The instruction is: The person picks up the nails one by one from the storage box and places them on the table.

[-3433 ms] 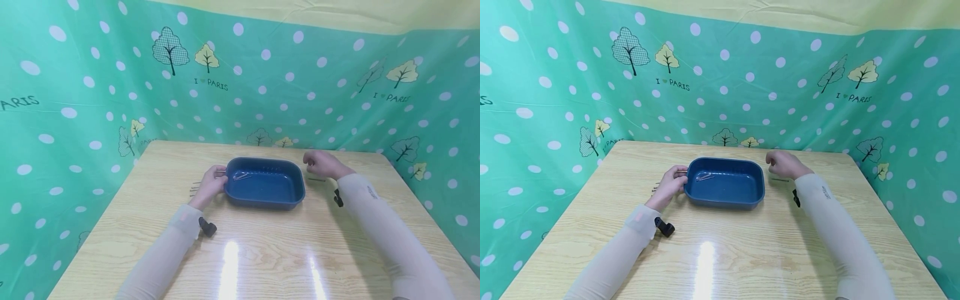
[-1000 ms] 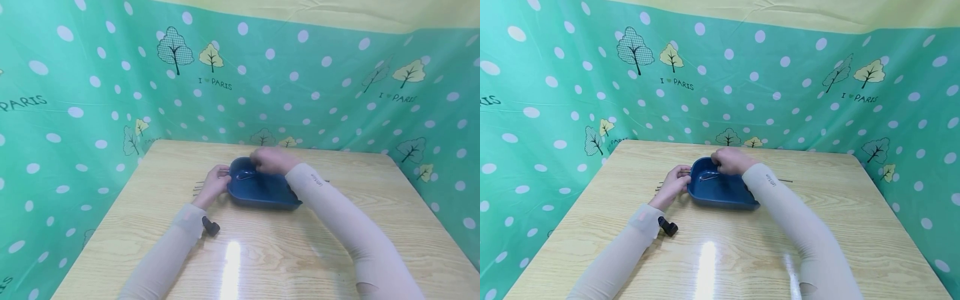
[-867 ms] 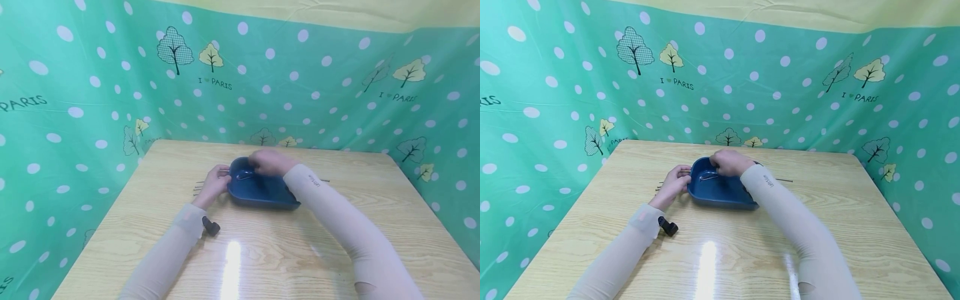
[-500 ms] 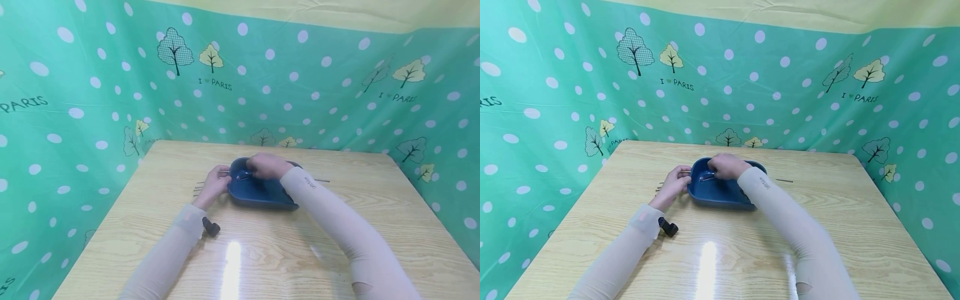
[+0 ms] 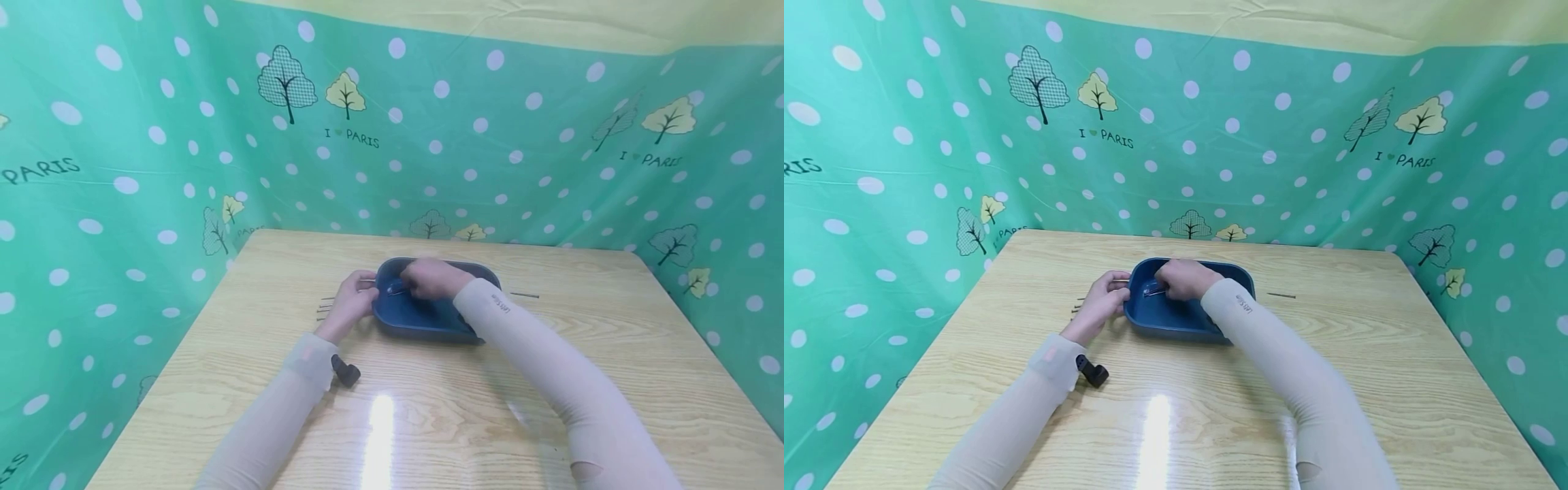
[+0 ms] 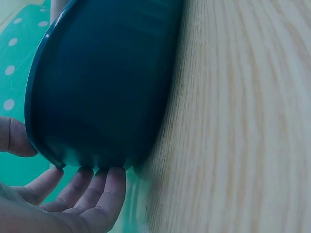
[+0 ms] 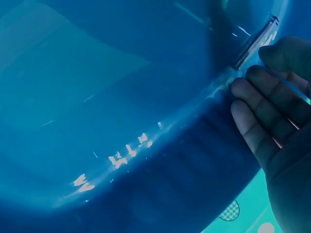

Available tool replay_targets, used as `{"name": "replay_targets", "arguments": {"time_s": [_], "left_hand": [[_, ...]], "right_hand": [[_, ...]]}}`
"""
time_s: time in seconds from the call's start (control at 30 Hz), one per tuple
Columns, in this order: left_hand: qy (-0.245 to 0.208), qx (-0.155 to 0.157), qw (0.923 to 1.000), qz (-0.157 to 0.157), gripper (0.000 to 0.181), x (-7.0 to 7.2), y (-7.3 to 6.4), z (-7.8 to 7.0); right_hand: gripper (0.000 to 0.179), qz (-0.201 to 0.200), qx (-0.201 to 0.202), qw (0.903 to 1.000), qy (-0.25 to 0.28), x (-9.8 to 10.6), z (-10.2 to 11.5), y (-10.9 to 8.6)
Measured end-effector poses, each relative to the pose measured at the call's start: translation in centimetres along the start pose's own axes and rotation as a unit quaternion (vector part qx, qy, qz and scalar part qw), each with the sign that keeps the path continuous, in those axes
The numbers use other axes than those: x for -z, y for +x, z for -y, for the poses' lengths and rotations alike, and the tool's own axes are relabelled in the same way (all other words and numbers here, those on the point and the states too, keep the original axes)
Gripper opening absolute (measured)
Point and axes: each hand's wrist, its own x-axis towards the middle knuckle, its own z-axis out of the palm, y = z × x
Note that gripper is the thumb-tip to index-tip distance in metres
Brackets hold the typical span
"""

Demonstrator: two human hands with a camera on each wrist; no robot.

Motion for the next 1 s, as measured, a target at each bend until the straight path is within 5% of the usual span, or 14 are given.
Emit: {"name": "replay_targets", "arguments": {"time_s": [1.0], "left_hand": [[-0.013,0.001,0.9999,0.002,0.04,-0.1,0.1,-0.1]], "right_hand": [[0.015,-0.002,0.01,0.9998,-0.014,-1.2,0.9,1.0]]}}
